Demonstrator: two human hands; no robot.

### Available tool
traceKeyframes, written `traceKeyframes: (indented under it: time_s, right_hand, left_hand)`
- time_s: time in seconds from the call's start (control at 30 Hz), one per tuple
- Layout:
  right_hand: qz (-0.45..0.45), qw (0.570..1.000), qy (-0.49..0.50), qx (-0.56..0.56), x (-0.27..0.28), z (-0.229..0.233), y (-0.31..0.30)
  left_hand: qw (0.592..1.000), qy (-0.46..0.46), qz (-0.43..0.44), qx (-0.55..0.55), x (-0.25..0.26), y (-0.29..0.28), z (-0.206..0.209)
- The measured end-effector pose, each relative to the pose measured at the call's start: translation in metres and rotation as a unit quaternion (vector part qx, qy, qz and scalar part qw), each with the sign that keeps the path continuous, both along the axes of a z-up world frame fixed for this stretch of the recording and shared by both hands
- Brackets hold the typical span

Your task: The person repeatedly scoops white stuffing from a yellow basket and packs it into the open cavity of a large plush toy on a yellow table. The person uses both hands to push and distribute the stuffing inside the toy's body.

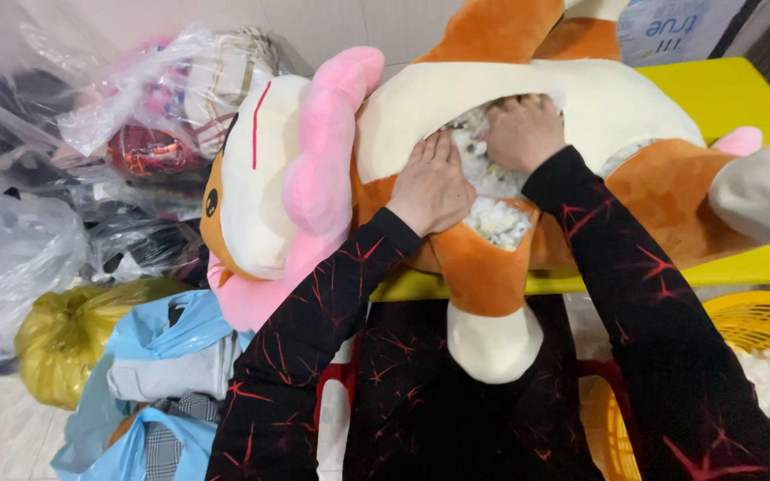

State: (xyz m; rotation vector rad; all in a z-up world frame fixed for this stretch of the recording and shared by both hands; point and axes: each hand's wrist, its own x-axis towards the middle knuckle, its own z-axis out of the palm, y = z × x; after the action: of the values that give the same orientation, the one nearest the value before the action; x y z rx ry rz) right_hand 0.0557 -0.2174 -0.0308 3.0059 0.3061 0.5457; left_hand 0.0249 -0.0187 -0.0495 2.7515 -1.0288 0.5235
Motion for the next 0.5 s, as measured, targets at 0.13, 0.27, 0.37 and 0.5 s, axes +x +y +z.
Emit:
traceKeyframes:
  time_s: [0.13, 0.27, 0.37, 0.5]
  right_hand:
    - [0.147, 0.989, -0.020, 0.005, -0.056, 0.033, -0.009]
    - [0.160, 0.961, -0.019, 0.223, -0.094, 0.053, -0.036]
    - [0.058, 0.947, -0.077, 0.307, -0.095, 0.060, -0.048]
    - [0.065, 0.966, -0.086, 0.235, -0.087, 0.044, -0.050]
  left_hand:
    - [0.998, -0.019, -0.041, -0.051, -0.010, -0.004, 0.017]
    - [0.996, -0.025, -0.072, -0.055, -0.024, -0.004, 0.038]
    - [0.994, 0.015, -0.089, -0.060, -0.033, -0.005, 0.055]
    - [0.982, -0.044, -0.145, -0.110, -0.036, -0.004, 0.062]
